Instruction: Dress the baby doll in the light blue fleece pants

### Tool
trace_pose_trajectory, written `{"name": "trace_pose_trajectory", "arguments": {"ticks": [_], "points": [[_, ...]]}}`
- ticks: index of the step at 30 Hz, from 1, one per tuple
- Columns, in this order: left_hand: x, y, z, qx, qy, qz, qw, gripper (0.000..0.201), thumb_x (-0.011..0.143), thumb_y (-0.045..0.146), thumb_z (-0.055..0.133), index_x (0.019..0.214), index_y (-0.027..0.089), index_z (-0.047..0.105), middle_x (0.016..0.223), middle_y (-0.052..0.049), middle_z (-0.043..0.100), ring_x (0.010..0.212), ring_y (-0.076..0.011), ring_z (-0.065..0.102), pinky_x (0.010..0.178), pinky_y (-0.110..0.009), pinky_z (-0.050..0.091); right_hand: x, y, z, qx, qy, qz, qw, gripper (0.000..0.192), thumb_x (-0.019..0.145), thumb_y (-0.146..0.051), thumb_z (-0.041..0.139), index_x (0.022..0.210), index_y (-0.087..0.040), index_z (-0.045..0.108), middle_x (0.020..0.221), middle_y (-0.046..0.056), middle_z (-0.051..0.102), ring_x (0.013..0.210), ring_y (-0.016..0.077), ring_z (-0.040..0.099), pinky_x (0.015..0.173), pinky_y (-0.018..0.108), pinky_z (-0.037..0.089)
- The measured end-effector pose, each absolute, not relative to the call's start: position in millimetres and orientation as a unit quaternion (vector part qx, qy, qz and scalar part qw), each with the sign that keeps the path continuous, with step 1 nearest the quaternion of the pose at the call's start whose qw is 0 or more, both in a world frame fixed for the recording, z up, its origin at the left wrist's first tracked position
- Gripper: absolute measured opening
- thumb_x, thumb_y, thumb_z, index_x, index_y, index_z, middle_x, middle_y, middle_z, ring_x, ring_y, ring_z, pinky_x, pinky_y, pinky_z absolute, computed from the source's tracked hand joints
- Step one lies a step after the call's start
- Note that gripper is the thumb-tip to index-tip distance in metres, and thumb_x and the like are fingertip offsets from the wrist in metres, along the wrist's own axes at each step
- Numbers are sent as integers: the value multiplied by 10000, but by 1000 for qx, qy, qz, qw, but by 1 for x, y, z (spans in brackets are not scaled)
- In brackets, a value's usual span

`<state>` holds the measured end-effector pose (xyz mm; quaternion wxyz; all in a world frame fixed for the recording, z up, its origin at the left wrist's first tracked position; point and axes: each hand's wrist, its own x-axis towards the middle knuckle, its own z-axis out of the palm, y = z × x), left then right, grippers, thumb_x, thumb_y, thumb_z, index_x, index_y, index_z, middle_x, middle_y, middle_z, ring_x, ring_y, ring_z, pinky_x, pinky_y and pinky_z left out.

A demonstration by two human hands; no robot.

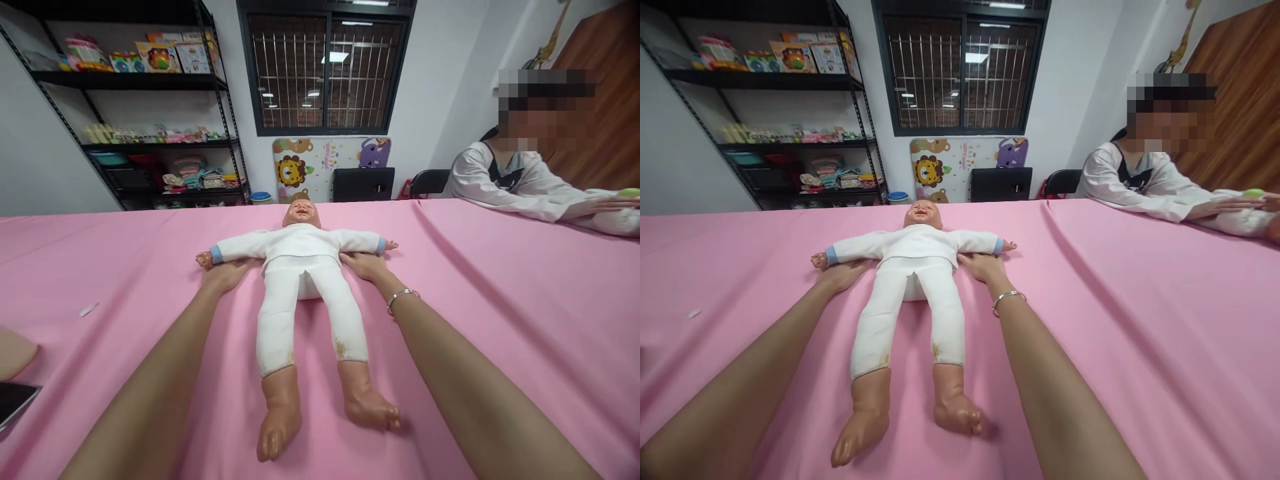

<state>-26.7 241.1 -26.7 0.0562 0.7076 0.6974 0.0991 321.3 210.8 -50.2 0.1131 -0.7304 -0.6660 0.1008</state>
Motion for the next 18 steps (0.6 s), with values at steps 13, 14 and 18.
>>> {"name": "trace_pose_trajectory", "arguments": {"ticks": [13, 14, 18], "points": [[-110, 138, -24, 638, 766, 75, 13, 695, 837, 576, 185, 1380, 161, 308, 1479, -140, 189, 1340, -351, 186, 1017, -593, 182, 399, 87, -63, -784, -610, 63, 95, 651, 861, -561, 245, 1395, -191, 283, 1485, 96, 191, 1365, 293, 147, 1083, 536, 127], [-106, 126, -18, 636, 768, 73, 19, 679, 841, 556, 202, 1372, 150, 323, 1473, -148, 206, 1334, -357, 202, 1011, -599, 192, 397, 69, -58, -772, -621, 83, 110, 651, 853, -541, 289, 1391, -174, 296, 1481, 101, 197, 1367, 289, 142, 1095, 523, 114], [-80, 52, 4, 677, 730, 54, 78, 524, 813, 437, 368, 1196, 123, 539, 1304, -182, 472, 1214, -374, 400, 985, -581, 270, 372, -31, -35, -638, -656, 264, 305, 725, 770, -575, 443, 1380, -198, 329, 1437, 95, 310, 1308, 268, 316, 1076, 401, 300]]}}
